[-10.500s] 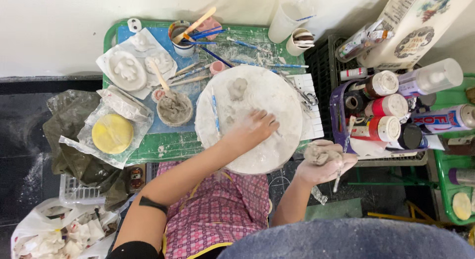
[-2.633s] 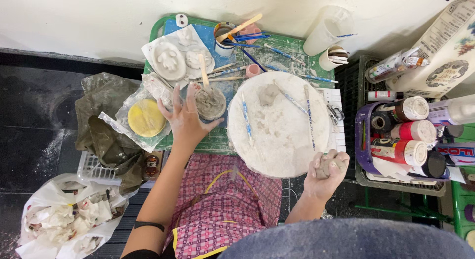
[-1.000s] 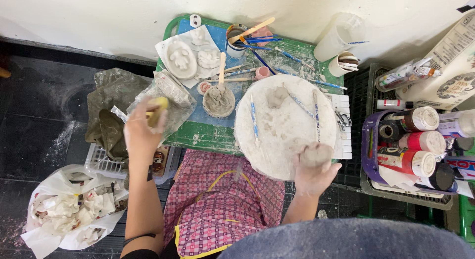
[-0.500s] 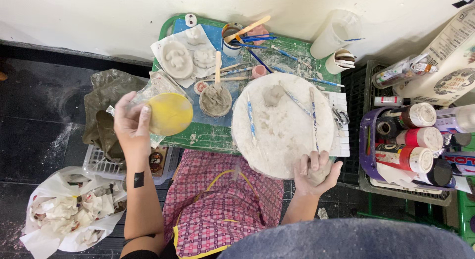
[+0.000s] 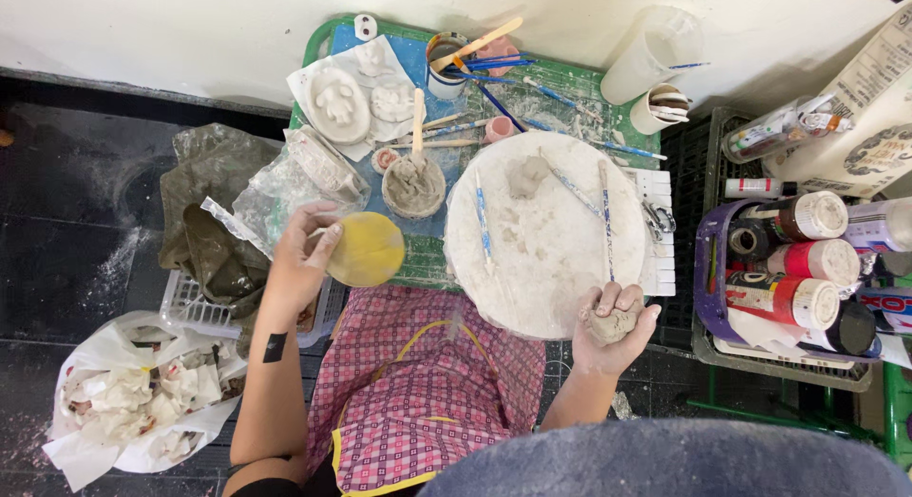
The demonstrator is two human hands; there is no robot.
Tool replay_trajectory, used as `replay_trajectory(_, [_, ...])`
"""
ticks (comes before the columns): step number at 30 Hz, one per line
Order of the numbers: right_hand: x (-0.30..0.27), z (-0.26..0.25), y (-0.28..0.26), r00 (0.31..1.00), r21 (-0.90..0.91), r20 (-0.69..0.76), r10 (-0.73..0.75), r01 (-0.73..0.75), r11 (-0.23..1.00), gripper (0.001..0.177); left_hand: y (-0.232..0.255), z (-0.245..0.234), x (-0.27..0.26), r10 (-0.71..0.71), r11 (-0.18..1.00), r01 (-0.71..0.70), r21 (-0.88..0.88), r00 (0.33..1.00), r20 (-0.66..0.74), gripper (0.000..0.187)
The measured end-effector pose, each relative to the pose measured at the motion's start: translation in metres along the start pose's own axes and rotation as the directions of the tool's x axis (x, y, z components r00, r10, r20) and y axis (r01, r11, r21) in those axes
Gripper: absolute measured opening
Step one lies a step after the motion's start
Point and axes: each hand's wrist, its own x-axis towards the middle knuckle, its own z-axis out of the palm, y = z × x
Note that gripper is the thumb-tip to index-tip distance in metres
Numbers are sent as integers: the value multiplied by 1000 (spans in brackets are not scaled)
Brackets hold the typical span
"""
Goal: The person shapes pieces of clay by hand, smooths them with a tool, and mixes a clay slurry in a small container using a wooden stick.
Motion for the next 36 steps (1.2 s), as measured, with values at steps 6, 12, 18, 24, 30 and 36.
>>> replay_trajectory(6, [-1, 5, 11, 999, 0, 35, 35, -35, 999, 44, 5, 15, -6, 93, 991, -95, -92, 995, -31, 33])
replay_trajectory(12, [0, 8, 5, 998, -50, 41, 43, -41, 998, 43, 71, 45, 11, 229, 960, -219, -172, 973, 38, 41])
replay_trajectory(18, [6, 10, 4, 997, -80, 53, 56, -52, 995, 41, 159, 151, 116, 640, 729, -654, 203, 756, 136, 35])
replay_trajectory(24, [1, 11, 12, 997, -165, 33, 74, -68, 984, 38, 157, 282, 237, 423, 541, -621, 568, 784, 455, 35])
replay_trajectory(30, [-5, 20, 8, 989, -242, 113, 96, -66, 968, 43, 85, 351, 312, 220, 288, -561, 776, 828, 516, 36])
replay_trajectory(36, [-4, 19, 8, 992, -225, 97, 79, -56, 973, 42, 99, 324, 296, 364, 177, -679, 713, 718, 593, 57])
